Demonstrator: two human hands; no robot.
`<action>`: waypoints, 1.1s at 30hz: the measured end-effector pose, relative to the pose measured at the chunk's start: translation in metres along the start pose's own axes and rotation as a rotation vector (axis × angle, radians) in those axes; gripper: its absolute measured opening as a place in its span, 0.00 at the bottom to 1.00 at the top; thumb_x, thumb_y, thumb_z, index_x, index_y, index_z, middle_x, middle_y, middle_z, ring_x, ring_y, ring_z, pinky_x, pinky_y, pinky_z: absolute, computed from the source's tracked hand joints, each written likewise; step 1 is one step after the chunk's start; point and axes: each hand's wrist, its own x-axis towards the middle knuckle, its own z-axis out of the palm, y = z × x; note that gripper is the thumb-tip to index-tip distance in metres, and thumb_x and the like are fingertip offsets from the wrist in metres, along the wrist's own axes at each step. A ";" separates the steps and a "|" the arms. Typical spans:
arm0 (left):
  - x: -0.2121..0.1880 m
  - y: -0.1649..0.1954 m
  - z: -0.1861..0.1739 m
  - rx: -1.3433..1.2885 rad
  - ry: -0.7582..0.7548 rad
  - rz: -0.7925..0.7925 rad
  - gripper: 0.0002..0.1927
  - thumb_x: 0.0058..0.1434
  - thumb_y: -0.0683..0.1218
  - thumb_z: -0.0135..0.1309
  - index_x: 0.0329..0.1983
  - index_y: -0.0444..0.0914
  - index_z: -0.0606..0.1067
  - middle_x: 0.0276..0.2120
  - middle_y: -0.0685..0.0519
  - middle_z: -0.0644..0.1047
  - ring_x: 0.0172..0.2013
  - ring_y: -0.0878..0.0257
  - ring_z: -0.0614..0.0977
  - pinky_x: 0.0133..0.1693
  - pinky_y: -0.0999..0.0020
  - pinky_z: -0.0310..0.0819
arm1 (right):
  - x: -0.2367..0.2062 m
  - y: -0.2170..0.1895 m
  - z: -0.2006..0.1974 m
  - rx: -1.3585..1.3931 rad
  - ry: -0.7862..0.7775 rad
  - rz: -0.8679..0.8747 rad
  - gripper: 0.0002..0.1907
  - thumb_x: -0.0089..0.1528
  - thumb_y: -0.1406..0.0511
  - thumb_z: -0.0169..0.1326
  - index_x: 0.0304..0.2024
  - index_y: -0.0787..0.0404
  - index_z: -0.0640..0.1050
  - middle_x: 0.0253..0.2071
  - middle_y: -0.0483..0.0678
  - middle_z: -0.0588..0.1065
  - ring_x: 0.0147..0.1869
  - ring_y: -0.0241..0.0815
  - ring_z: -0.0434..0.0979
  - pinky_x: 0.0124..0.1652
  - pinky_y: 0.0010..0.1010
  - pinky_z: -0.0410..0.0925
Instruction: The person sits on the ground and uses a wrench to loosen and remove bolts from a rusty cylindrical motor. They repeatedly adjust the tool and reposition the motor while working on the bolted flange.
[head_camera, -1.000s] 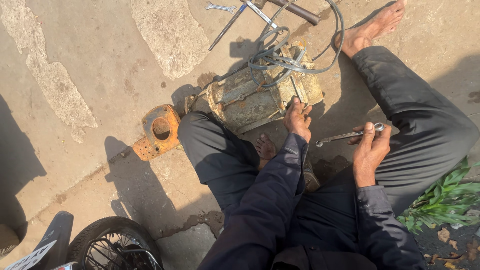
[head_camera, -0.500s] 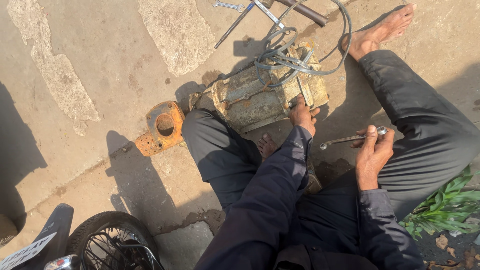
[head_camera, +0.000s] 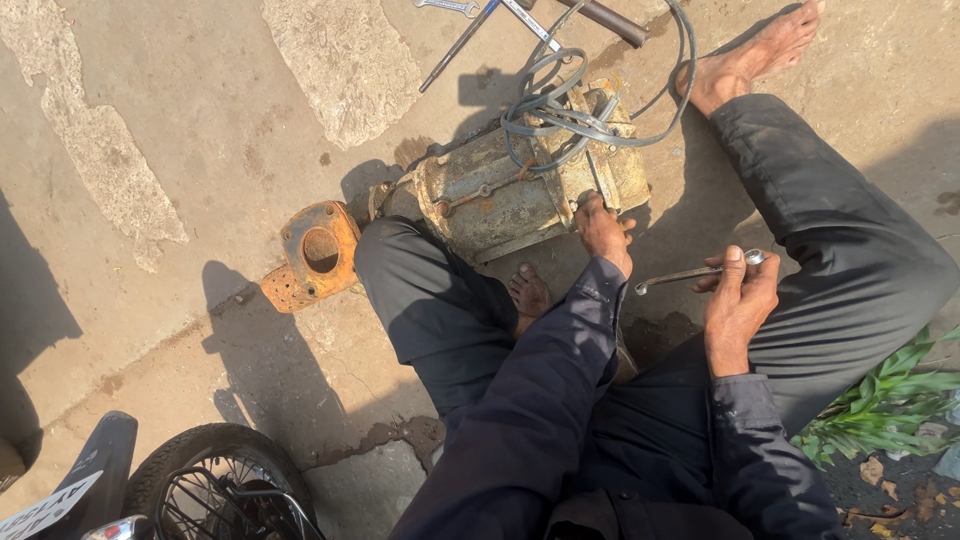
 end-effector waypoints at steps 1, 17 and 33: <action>-0.001 0.004 0.006 0.032 0.060 -0.033 0.26 0.72 0.64 0.42 0.53 0.38 0.66 0.37 0.49 0.71 0.23 0.60 0.77 0.23 0.67 0.62 | 0.000 -0.001 0.000 0.006 0.000 0.000 0.14 0.78 0.60 0.48 0.46 0.65 0.65 0.36 0.54 0.78 0.29 0.37 0.78 0.28 0.28 0.73; -0.001 -0.002 -0.020 -0.274 -0.111 -0.018 0.29 0.65 0.61 0.57 0.64 0.43 0.73 0.54 0.52 0.78 0.43 0.63 0.82 0.41 0.63 0.70 | 0.002 -0.008 0.001 0.013 -0.005 0.016 0.15 0.78 0.60 0.48 0.45 0.65 0.64 0.35 0.54 0.78 0.29 0.38 0.79 0.28 0.29 0.73; -0.002 0.000 -0.013 -0.293 -0.094 -0.131 0.35 0.60 0.64 0.60 0.65 0.42 0.71 0.53 0.54 0.73 0.45 0.60 0.79 0.48 0.56 0.64 | 0.002 -0.009 0.001 0.005 0.003 0.030 0.14 0.78 0.60 0.48 0.44 0.64 0.65 0.35 0.54 0.78 0.29 0.38 0.79 0.27 0.29 0.74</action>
